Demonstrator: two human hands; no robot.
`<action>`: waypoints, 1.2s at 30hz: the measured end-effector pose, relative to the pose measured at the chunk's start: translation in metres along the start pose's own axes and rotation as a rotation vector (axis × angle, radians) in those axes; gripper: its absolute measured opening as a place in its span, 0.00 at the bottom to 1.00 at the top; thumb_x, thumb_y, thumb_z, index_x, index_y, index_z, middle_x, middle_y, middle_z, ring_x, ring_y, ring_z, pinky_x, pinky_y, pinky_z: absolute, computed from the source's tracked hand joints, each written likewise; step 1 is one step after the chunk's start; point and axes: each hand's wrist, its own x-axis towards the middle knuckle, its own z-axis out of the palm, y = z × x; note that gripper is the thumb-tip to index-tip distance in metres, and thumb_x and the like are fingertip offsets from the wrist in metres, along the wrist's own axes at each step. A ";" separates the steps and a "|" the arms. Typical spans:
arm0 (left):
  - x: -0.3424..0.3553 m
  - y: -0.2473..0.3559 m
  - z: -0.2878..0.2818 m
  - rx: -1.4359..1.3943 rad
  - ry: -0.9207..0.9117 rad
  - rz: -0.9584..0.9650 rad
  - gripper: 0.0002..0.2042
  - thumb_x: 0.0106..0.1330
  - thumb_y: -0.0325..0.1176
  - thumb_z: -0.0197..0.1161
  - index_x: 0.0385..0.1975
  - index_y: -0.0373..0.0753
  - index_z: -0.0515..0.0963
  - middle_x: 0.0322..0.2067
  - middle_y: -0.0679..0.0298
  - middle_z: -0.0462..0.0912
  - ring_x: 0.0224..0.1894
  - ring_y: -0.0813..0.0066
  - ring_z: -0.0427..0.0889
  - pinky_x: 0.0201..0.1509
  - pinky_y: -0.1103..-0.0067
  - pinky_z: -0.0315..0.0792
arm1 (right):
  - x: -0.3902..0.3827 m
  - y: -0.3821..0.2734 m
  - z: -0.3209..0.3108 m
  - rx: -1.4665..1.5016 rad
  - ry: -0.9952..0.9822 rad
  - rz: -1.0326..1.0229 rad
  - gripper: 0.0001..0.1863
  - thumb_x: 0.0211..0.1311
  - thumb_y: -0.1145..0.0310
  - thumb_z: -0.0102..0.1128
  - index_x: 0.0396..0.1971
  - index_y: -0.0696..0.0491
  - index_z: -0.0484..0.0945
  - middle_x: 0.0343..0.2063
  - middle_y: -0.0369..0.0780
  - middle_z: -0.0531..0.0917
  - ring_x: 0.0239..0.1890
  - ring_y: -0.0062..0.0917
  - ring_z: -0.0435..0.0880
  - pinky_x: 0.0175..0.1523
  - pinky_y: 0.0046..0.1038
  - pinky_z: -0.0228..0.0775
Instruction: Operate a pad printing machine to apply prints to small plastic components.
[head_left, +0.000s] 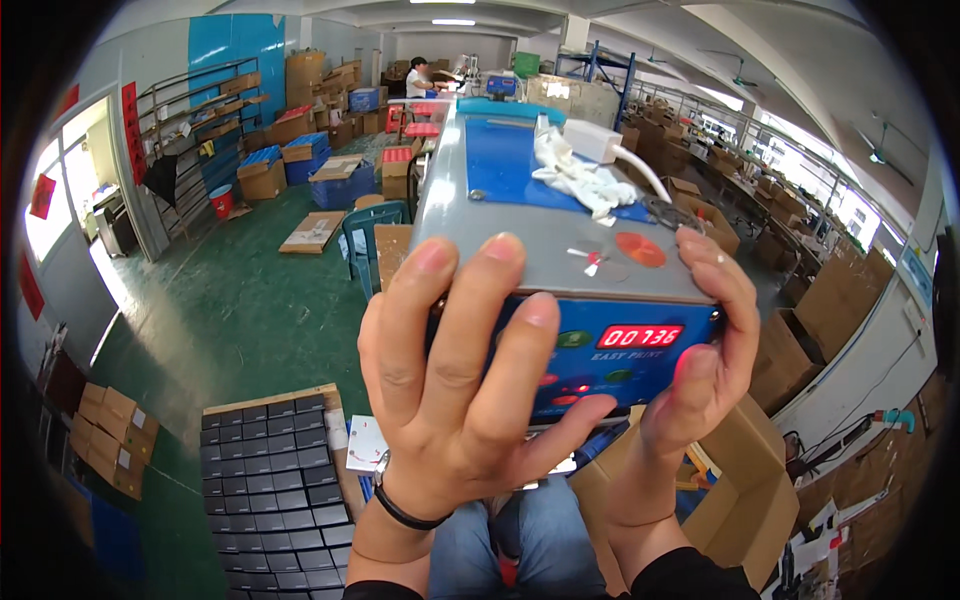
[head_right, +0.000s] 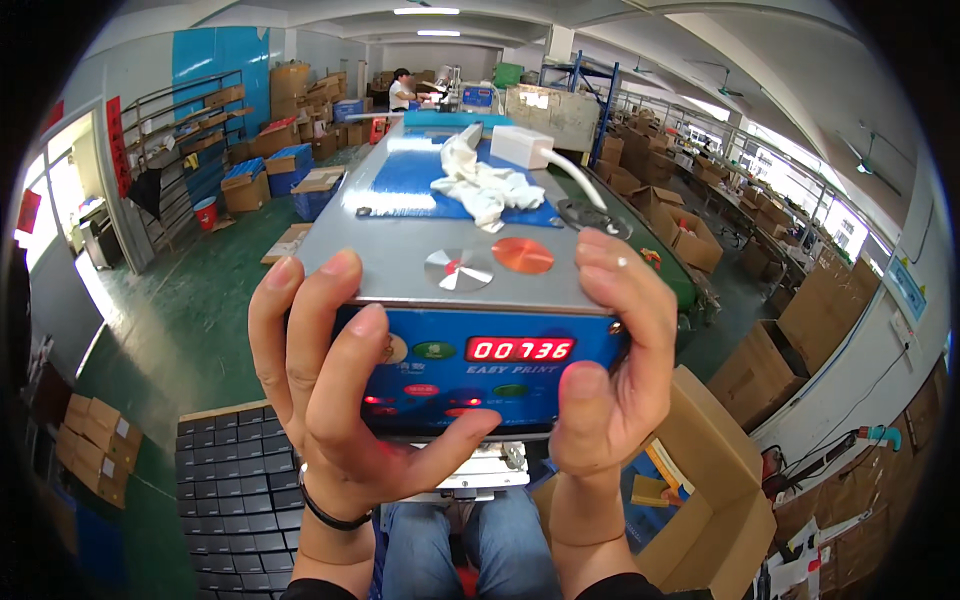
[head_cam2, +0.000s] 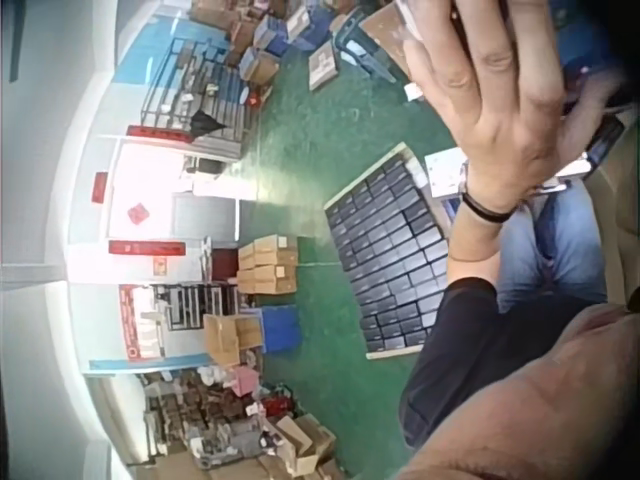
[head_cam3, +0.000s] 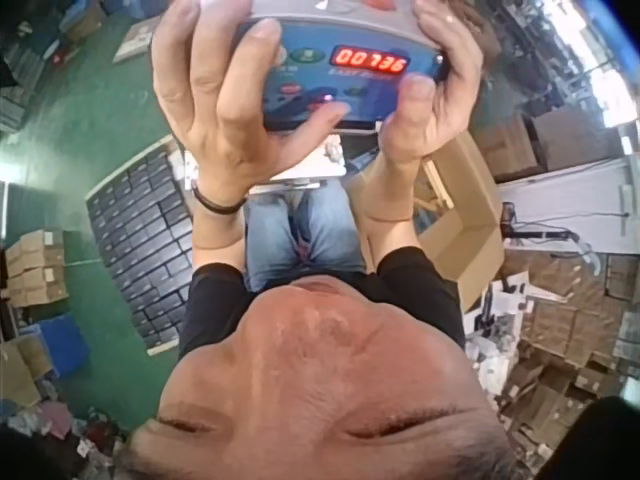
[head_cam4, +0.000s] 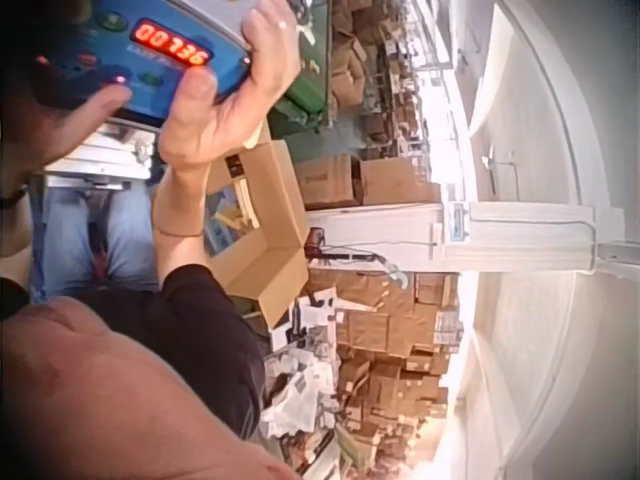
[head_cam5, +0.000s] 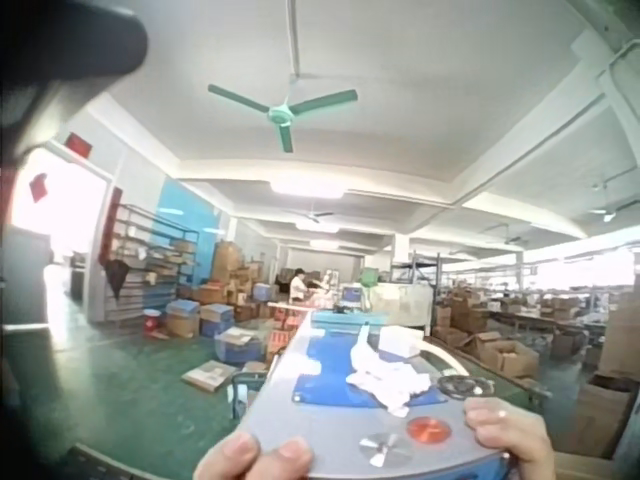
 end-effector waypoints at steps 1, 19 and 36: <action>0.000 0.000 -0.001 0.008 -0.005 -0.005 0.40 0.56 0.58 0.78 0.66 0.52 0.69 0.70 0.53 0.74 0.73 0.40 0.66 0.79 0.45 0.62 | -0.001 0.000 0.000 0.017 0.000 0.009 0.28 0.74 0.46 0.54 0.56 0.56 0.78 0.59 0.48 0.81 0.64 0.44 0.79 0.71 0.46 0.68; -0.002 0.013 -0.025 0.080 -0.024 0.094 0.32 0.61 0.59 0.77 0.63 0.71 0.69 0.69 0.59 0.70 0.76 0.46 0.64 0.79 0.47 0.60 | 0.003 0.009 -0.007 0.080 -0.046 -0.046 0.26 0.73 0.51 0.58 0.58 0.58 0.79 0.59 0.49 0.80 0.64 0.44 0.79 0.70 0.44 0.69; -0.059 0.094 -0.146 -0.135 -0.088 -0.120 0.17 0.63 0.44 0.75 0.49 0.62 0.78 0.52 0.66 0.78 0.52 0.62 0.76 0.68 0.60 0.66 | -0.001 0.007 0.001 0.104 -0.028 -0.031 0.27 0.76 0.50 0.53 0.59 0.58 0.78 0.61 0.48 0.80 0.65 0.41 0.78 0.71 0.41 0.68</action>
